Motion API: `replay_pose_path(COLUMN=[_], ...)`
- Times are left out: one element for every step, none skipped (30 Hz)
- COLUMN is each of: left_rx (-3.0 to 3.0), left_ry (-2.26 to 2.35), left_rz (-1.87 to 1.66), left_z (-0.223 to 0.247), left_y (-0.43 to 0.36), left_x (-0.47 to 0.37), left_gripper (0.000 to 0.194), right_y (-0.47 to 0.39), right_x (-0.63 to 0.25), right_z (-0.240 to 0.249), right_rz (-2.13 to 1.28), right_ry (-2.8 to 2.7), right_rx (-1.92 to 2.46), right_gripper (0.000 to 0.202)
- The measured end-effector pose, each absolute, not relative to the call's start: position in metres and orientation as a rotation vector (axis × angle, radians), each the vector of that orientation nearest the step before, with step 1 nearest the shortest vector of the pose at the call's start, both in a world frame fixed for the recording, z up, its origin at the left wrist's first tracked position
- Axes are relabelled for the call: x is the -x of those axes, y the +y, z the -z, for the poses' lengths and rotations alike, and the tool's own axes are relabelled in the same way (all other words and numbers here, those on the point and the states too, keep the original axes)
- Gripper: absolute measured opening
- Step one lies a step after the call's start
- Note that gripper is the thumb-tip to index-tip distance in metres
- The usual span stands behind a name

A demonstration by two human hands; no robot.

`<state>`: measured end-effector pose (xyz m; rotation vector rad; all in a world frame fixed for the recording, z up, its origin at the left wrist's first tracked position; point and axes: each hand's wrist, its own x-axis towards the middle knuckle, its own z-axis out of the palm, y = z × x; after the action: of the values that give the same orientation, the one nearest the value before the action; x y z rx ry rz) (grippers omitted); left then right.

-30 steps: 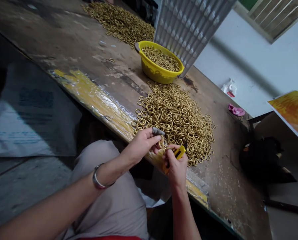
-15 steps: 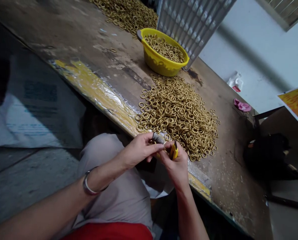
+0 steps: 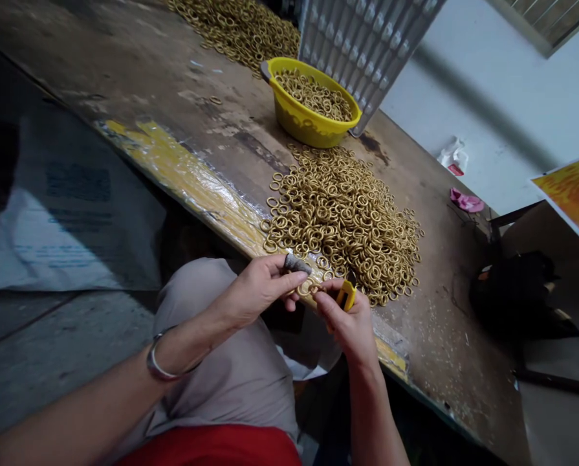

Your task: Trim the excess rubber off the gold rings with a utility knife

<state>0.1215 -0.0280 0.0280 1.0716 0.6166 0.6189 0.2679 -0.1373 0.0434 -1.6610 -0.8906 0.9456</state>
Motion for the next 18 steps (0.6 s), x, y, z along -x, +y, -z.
replay_pose_path(left_rx=[-1.070, -1.068, -1.066, -1.065, -1.061, -1.054, -1.043, -1.030, -1.014, -0.993, -0.966, -0.932, -0.891, -0.848, -0.814, -0.813, -0.862, -0.969], left_ry=[0.598, 0.566, 0.527, 0.488, 0.457, 0.439, 0.434, 0.436, 0.441, 0.446, 0.453, 0.459, 0.467, 0.479, 0.502, 0.540, 0.590, 0.642], left_rz=[-0.589, -0.550, -0.512, -0.478, -0.452, -0.432, -0.419, -0.410, -0.403, -0.400, -0.406, -0.410, -0.415, -0.418, -0.432, -0.466, -0.530, -0.628], left_z=[-0.029, -0.029, -0.030, -0.029, -0.029, -0.028, -0.028, -0.027, -0.027, -0.027, -0.028, -0.028, -0.029, -0.030, -0.030, -0.031, -0.031, -0.032], left_y=[-0.028, -0.028, -0.029, -0.029, -0.029, -0.029, -0.029, -0.029, -0.029, -0.028, -0.028, -0.027, -0.027, -0.027, -0.028, -0.030, -0.032, -0.035], left_x=[-0.121, -0.120, -0.120, -0.120, -0.120, -0.120, -0.120, -0.119, -0.119, -0.118, -0.117, -0.116, -0.116, -0.116, -0.117, -0.119, -0.121, -0.124], left_gripper=[0.015, 0.015, 0.016, 0.017, 0.017, 0.018, 0.018, 0.018, 0.019, 0.020, 0.020, 0.020, 0.020, 0.020, 0.018, 0.016, 0.013, 0.009], right_y=[-0.138, -0.138, -0.138, -0.139, -0.139, -0.139, -0.139, -0.140, -0.141, -0.142, -0.143, -0.144, -0.145, -0.145, -0.145, -0.144, -0.143, -0.142], right_x=[-0.267, -0.266, -0.266, -0.265, -0.264, -0.263, -0.262, -0.262, -0.261, -0.261, -0.260, -0.259, -0.258, -0.257, -0.255, -0.252, -0.250, -0.247], right_z=[-0.043, -0.043, -0.043, -0.043, -0.043, -0.043, -0.043, -0.043, -0.043, -0.044, -0.044, -0.044, -0.045, -0.045, -0.045, -0.044, -0.044, -0.044], right_rz=[-0.938, -0.920, -0.892, -0.859, -0.826, -0.792, -0.755, -0.714, -0.668, -0.622, -0.582, -0.551, -0.535, -0.524, -0.510, -0.485, -0.448, -0.407], right_ry=[-0.899, -0.923, -0.959, -1.005, -1.053, -1.097, -1.138, -1.177, -1.216, -1.257, -1.297, -1.338, -1.379, -1.422, -1.464, -1.509, -1.548, -1.575], right_rx=[1.661, 1.661, 1.660, 1.659, 1.658, 1.657, 1.659, 1.666, 1.674, 1.681, 1.686, 1.684, 1.679, 1.671, 1.660, 1.652, 1.651, 1.656], right_gripper=[0.034, 0.033, 0.032, 0.029, 0.027, 0.024, 0.022, 0.021, 0.020, 0.018, 0.017, 0.016, 0.014, 0.013, 0.012, 0.011, 0.011, 0.012])
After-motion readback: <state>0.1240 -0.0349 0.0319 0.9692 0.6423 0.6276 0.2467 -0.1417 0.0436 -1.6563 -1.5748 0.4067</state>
